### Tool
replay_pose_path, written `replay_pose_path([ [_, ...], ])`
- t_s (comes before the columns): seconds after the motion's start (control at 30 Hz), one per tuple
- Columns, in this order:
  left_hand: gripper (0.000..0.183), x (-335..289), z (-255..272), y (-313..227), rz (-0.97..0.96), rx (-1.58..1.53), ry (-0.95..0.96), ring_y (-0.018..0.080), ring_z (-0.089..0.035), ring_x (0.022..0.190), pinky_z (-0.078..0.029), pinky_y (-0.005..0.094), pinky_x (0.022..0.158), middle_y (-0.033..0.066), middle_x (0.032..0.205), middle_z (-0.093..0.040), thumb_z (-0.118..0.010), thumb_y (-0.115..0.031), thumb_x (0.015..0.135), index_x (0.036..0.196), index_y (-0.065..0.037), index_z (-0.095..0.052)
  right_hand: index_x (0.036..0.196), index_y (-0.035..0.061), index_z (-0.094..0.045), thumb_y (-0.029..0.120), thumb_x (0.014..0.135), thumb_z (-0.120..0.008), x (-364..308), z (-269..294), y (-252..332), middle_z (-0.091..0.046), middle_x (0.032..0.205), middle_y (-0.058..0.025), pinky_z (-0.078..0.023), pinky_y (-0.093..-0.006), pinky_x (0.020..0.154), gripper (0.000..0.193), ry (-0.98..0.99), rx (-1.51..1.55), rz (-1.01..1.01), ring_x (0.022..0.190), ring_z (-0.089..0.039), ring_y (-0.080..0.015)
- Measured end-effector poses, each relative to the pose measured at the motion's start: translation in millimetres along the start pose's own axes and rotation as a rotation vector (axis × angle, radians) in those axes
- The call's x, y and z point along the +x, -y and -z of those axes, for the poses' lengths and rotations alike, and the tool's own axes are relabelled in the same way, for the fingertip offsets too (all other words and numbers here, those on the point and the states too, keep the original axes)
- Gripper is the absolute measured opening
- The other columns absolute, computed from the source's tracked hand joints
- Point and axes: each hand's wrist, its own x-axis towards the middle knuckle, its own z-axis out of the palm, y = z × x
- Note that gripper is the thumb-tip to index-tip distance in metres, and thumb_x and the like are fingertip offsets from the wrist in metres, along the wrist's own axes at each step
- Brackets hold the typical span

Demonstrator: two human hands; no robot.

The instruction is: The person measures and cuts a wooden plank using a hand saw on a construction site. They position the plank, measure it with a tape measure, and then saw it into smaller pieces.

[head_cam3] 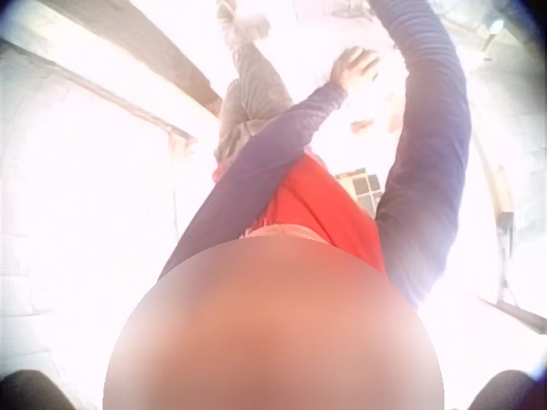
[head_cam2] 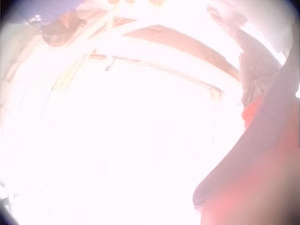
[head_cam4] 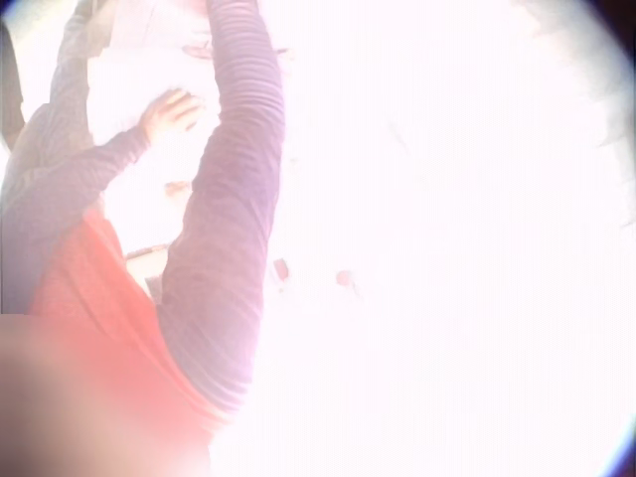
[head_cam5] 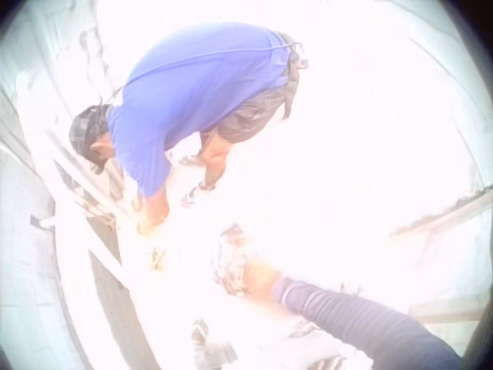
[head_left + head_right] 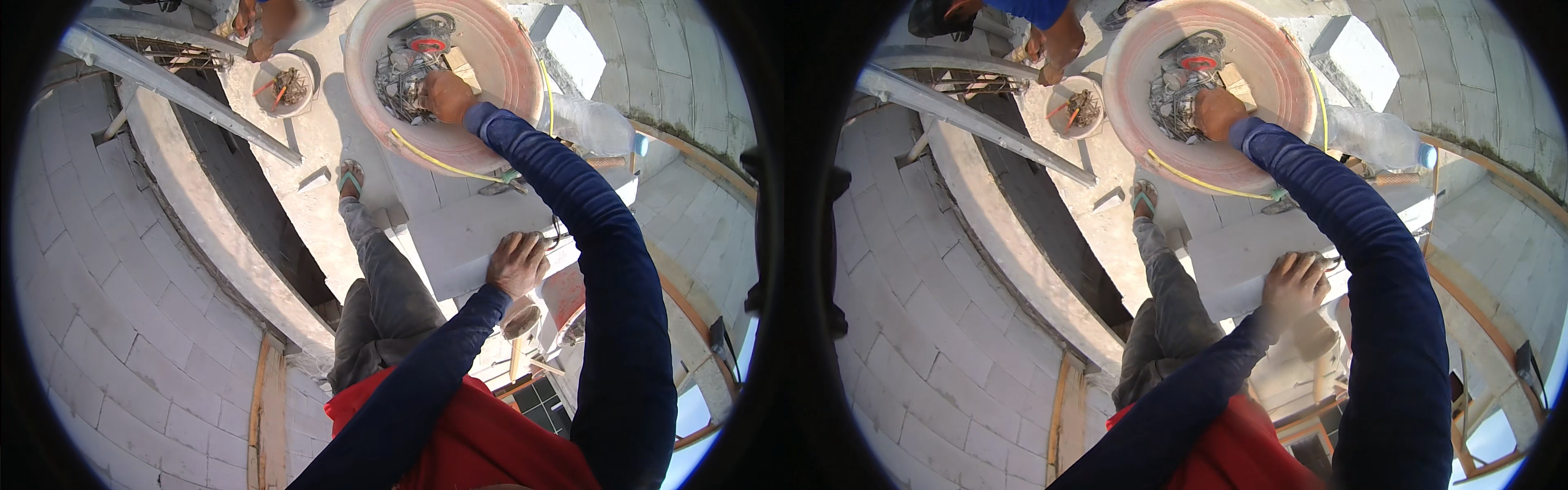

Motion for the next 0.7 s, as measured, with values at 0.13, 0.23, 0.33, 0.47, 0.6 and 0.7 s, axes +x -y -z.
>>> replay_pose_path([
  [0.13, 0.034, 2.0, 5.4, -2.1, 0.018, 0.003, 0.028, 0.024, -0.055, 0.104, -0.05, 0.041, 0.093, 0.0048, 0.113, -0.06, -0.07, -0.028, 0.084, 0.114, -0.012, -0.069, 0.094, -0.0017, -0.071, 0.023, 0.082, -0.076, 0.4, 0.7, 18.0, -0.071, 0.093, -0.0232, -0.054, -0.0486, 0.085, 0.028, 0.021, -0.02, -0.12, 0.093, -0.068, -0.0412],
  [0.23, 0.024, 6.3, 11.7, -4.1, 0.003, 0.003, 0.012, 0.024, -0.058, 0.1, -0.052, 0.0395, 0.089, 0.0052, 0.108, -0.064, -0.067, -0.025, 0.082, 0.1, -0.009, -0.07, 0.09, 0.0002, -0.07, 0.025, 0.082, -0.076, -2.2, 4.4, 26.6, -0.072, 0.089, -0.0246, -0.056, -0.0497, 0.083, 0.026, 0.064, -0.021, -0.12, 0.092, -0.071, -0.0411],
  [0.33, 0.02, 9.3, 16.9, -4.3, -0.039, 0.011, 0.002, 0.024, -0.06, 0.1, -0.053, 0.039, 0.087, 0.005, 0.107, -0.066, -0.065, -0.024, 0.082, 0.093, -0.009, -0.071, 0.087, 0.0021, -0.069, 0.024, 0.081, -0.074, -7.7, 5.6, 29.0, -0.071, 0.086, -0.0226, -0.056, -0.0493, 0.08, 0.023, 0.02, -0.001, -0.071, 0.089, -0.07, -0.0403],
  [0.47, 0.021, 8.6, 18.0, -2.4, -0.072, 0.038, 0.025, 0.0243, -0.059, 0.102, -0.052, 0.0392, 0.089, 0.0036, 0.107, -0.066, -0.065, -0.026, 0.082, 0.093, -0.01, -0.073, 0.084, 0.0042, -0.068, 0.024, 0.08, -0.072, -13.2, -1.7, 26.8, -0.07, 0.082, -0.0206, -0.055, -0.0502, 0.077, 0.02, -0.098, -0.086, 0.054, 0.085, -0.069, -0.0391],
  [0.6, 0.037, 3.0, 14.9, -0.5, -0.064, 0.044, 0.125, 0.024, -0.054, 0.105, -0.047, 0.0403, 0.097, 0.0039, 0.114, -0.059, -0.068, -0.028, 0.085, 0.118, -0.013, -0.067, 0.081, 0.0055, -0.067, 0.024, 0.08, -0.071, -11.8, -8.7, 24.3, -0.069, 0.082, -0.0199, -0.054, -0.0506, 0.077, 0.019, -0.122, -0.087, 0.088, 0.085, -0.069, -0.0381],
  [0.7, 0.038, -0.3, 12.3, 0.3, -0.054, 0.051, 0.155, 0.0245, -0.053, 0.106, -0.047, 0.0407, 0.098, 0.0041, 0.115, -0.058, -0.069, -0.028, 0.085, 0.119, -0.013, -0.066, 0.081, 0.005, -0.068, 0.026, 0.083, -0.071, -4.9, -1.6, 21.7, -0.069, 0.084, -0.0219, -0.054, -0.0502, 0.077, 0.022, -0.113, -0.099, 0.069, 0.084, -0.069, -0.0384],
])
